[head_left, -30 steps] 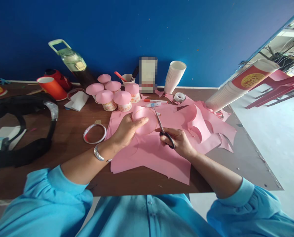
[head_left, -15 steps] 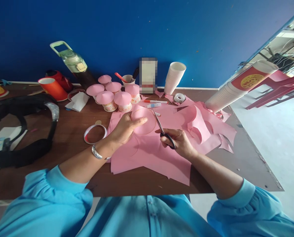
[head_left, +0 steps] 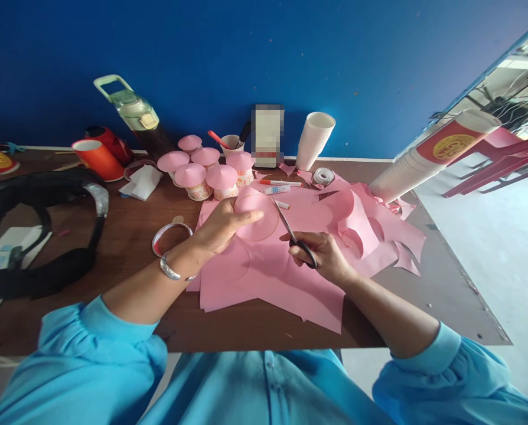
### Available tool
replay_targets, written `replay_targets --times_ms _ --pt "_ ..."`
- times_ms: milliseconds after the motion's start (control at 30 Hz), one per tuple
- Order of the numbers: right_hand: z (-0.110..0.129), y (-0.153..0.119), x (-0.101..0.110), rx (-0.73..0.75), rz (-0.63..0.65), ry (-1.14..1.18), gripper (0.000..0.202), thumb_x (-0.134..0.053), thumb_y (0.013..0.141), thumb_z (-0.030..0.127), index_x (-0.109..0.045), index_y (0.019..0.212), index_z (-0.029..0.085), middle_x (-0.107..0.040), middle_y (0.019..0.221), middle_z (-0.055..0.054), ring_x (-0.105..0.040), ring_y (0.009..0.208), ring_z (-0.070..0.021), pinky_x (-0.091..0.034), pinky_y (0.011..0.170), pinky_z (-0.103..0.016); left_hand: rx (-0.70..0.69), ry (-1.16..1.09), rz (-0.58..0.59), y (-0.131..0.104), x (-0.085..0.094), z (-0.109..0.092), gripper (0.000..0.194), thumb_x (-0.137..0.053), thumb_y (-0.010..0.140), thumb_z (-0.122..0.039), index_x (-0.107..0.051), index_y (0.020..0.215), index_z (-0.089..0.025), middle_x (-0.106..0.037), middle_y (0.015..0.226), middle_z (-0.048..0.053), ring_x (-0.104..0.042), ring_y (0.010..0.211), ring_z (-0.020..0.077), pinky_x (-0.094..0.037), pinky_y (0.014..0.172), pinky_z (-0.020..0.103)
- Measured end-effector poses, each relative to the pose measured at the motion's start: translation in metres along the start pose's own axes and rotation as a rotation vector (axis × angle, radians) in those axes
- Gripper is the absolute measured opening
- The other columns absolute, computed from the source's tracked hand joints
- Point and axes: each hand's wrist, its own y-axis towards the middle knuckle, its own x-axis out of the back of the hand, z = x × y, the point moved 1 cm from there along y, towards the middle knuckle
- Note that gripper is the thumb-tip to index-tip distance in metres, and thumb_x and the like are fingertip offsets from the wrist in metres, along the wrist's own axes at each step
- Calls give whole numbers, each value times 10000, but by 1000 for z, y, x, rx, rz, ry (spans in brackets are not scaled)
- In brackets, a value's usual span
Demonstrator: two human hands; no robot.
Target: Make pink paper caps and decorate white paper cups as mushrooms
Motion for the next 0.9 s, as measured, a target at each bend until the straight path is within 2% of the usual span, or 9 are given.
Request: replay_targets --times_ms 267,367,533,633,800,900 --pt "0 0 0 9 -1 -11 555 -721 863 632 -772 1084 125 -534 549 35 -485 520 -110 -456 529 -265 -31 14 46 0 1 -5 490 -802 786 -350 -746 1259 -239 -762 1258 92 -566 1388 340 -448 1162 482" --pt "-1 0 0 8 -7 2 546 -728 860 624 -772 1073 124 -522 548 40 -480 516 -109 -446 524 -266 -39 23 68 0 1 -8 460 -785 813 -325 -741 1263 -247 -756 1273 65 -561 1395 314 -423 1187 448" --pt "-2 0 1 17 -9 7 521 -736 860 607 -763 1054 124 -525 551 40 -479 514 -105 -439 521 -264 -58 60 26 0 4 -11 399 -791 807 -307 -759 1200 -250 -751 1286 46 -550 1403 311 -438 1175 437" --pt "-2 0 2 23 -8 0 509 -735 864 597 -761 1047 123 -529 555 38 -477 516 -104 -438 520 -264 -57 99 40 0 6 -11 345 -777 827 -336 -774 1155 -232 -767 1250 46 -582 1360 325 -447 1159 457" --pt "-2 0 2 28 -10 9 488 -737 867 581 -760 1040 126 -526 547 39 -468 513 -104 -429 515 -266 -76 106 34 1 9 -11 389 -782 822 -356 -759 1197 -254 -749 1298 31 -581 1356 307 -420 1181 430" --pt "-2 0 1 23 -13 13 491 -742 858 591 -762 1026 130 -528 544 38 -466 508 -104 -429 511 -269 -41 127 -18 1 10 -10 427 -818 791 -377 -761 1194 -251 -771 1239 46 -629 1287 318 -479 1117 416"
